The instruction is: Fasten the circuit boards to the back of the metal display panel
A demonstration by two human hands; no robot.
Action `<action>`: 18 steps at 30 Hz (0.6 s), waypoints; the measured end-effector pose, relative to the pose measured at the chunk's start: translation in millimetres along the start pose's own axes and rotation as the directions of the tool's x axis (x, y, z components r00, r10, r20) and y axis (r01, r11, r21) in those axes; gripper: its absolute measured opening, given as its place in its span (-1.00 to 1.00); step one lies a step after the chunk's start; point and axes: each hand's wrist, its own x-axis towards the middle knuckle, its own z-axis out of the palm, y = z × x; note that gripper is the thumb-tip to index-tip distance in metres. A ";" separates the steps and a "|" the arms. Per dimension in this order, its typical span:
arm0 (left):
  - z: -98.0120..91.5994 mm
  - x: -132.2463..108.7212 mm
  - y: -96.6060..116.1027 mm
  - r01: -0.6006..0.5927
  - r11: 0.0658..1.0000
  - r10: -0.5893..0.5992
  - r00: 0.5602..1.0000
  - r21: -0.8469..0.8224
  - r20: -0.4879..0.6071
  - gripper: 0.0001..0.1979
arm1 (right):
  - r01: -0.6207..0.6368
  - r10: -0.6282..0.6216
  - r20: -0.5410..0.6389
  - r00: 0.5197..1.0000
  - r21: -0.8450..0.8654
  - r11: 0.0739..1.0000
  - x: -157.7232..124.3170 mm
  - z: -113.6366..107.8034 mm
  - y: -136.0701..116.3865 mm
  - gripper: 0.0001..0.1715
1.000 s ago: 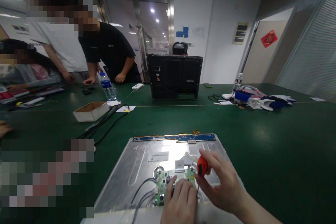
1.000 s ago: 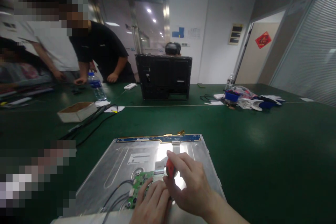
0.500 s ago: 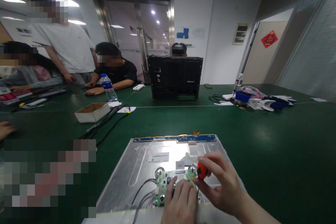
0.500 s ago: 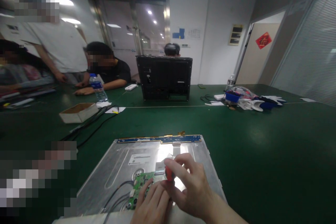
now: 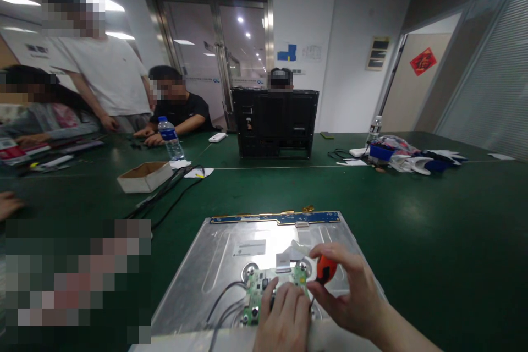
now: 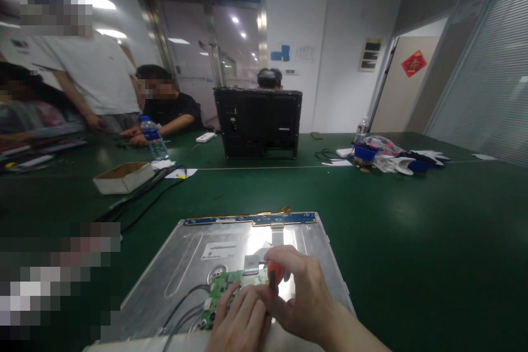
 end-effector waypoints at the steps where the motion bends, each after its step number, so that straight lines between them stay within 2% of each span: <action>1: -0.1 0.1 0.2 0.005 1.000 -0.005 1.000 -0.005 0.003 -0.73 | -0.020 0.020 -0.005 1.000 -0.015 1.000 -2.5 0.5 0.6 -0.48; 4: 0.6 0.9 1.2 0.020 0.999 -0.020 1.000 -0.031 -0.010 -0.68 | -0.062 0.061 -0.021 0.998 -0.030 0.998 -7.6 1.3 0.3 -0.46; 9: 1.5 2.1 2.2 0.026 0.999 -0.028 0.999 -0.040 -0.035 -0.65 | -0.037 0.037 -0.010 0.999 0.025 0.999 -4.7 -0.4 -2.9 -0.41; 18: -1.9 -1.1 -0.8 -0.026 0.999 0.025 0.999 0.042 0.024 -0.78 | 0.017 -0.016 0.015 1.000 -0.052 0.999 8.1 -5.8 -6.6 -0.52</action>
